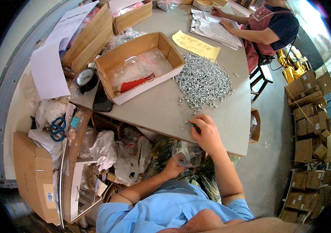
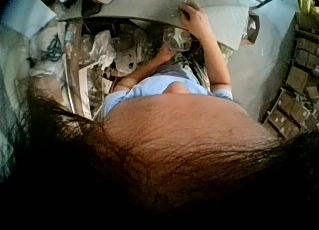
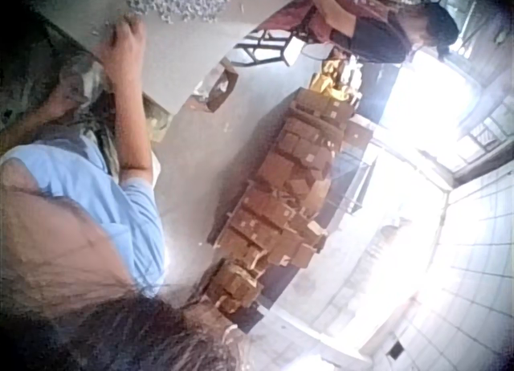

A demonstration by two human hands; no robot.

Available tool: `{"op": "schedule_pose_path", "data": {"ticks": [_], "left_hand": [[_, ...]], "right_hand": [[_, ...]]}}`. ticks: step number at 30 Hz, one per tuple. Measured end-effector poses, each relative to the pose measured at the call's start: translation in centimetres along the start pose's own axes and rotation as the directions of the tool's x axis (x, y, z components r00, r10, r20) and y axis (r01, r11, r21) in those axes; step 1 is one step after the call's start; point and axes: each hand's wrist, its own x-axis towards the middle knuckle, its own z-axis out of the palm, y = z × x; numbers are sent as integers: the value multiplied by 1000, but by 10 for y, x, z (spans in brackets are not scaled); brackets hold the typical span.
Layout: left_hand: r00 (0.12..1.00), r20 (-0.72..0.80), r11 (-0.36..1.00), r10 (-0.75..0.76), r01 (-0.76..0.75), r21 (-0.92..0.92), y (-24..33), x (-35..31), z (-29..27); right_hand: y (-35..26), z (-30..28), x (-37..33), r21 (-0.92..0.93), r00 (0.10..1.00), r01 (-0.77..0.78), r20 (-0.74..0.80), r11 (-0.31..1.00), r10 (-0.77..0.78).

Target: The person pours small metal parts from a bowl onto a table and then picks them up by hand to place them into plastic bags.

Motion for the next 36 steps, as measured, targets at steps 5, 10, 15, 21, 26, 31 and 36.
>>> {"op": "schedule_pose_path", "data": {"ticks": [5, 10, 15, 21, 26, 31, 36], "left_hand": [[1000, 3, 999, 28, -28, -28, -3, 1, 0], [999, -13, 988, -33, 30, -151, -5, 0, 1], [999, 41, 1000, -27, 27, -2, -2, 1, -2], [1000, 0, 1000, 5, -5, 6, -4, -1, -1], [1000, 10, 1000, 18, -18, 17, 0, 0, -1], [996, 2, 996, 92, -92, -14, -11, 1, 0], [1000, -5, 999, 21, -21, -35, -16, 0, 3]], "right_hand": [[-11, -8, -20, -19, 999, -19, 43, 1000, 19], [-21, -33, -16, 204, 918, -147, 393, 968, 57], [5, -14, 7, 25, 983, -170, -62, 985, 172], [12, 2, 21, -111, 992, -7, -126, 994, -7], [14, 1, 14, -74, 992, -23, -123, 997, 14], [-16, -29, -10, 83, 952, -39, 305, 996, 12], [-5, -37, 3, 303, 918, -263, 371, 916, 141]]}}
